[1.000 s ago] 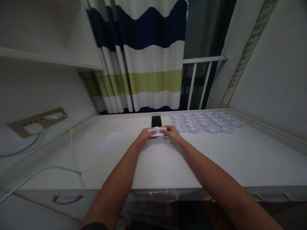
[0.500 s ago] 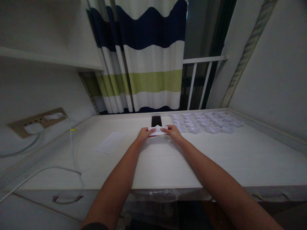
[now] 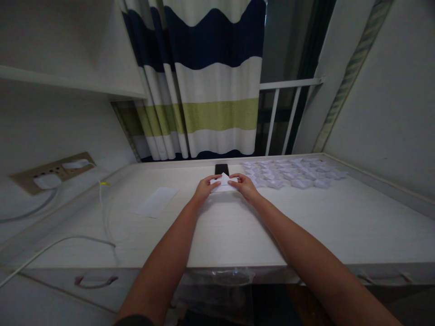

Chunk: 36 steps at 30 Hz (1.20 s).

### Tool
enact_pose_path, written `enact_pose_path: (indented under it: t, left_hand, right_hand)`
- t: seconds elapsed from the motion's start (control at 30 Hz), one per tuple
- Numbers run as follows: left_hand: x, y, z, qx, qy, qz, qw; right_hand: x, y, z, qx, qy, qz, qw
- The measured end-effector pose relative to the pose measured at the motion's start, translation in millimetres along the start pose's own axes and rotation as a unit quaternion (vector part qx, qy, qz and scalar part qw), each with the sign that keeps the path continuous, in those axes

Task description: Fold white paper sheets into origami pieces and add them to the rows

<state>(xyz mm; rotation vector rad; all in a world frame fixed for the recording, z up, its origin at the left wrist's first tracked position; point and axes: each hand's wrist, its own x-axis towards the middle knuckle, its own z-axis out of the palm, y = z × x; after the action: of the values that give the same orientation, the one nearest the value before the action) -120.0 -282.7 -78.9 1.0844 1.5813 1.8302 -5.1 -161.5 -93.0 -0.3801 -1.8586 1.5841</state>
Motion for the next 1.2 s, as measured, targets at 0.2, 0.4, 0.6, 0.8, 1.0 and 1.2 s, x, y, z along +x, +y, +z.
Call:
enact_pose_path:
  t: [0.2, 0.4, 0.6, 0.8, 1.0, 1.2]
  left_hand:
    - [0.9, -1.0, 0.0, -0.025, -0.013, -0.029, 0.999]
    - [-2.9, -0.4, 4.6, -0.065, -0.011, -0.083, 0.994]
    - [-1.7, -3.9, 5.0, -0.064, -0.017, -0.103, 0.992]
    - [-1.3, -4.7, 4.8, -0.047, 0.004, -0.077, 0.996]
    - [-1.6, -6.4, 5.3, -0.026, -0.006, -0.079, 0.997]
    - [-3.8, -4.8, 6.9, -0.005, -0.018, -0.084, 0.996]
  right_hand:
    - [-1.2, -3.3, 2.7, 0.017, 0.032, 0.011, 0.999]
    - [-3.6, -6.6, 5.1, 0.012, 0.047, 0.001, 0.999]
    - [-6.4, -8.1, 10.1, 0.061, 0.033, 0.012, 0.997]
    - [-7.4, -9.3, 13.7, 0.078, -0.005, 0.068, 0.995]
    - [-7.7, -8.8, 12.6, 0.069, -0.010, 0.061, 0.996]
    - [-7.0, -8.0, 12.5, 0.064, 0.001, 0.072, 0.995]
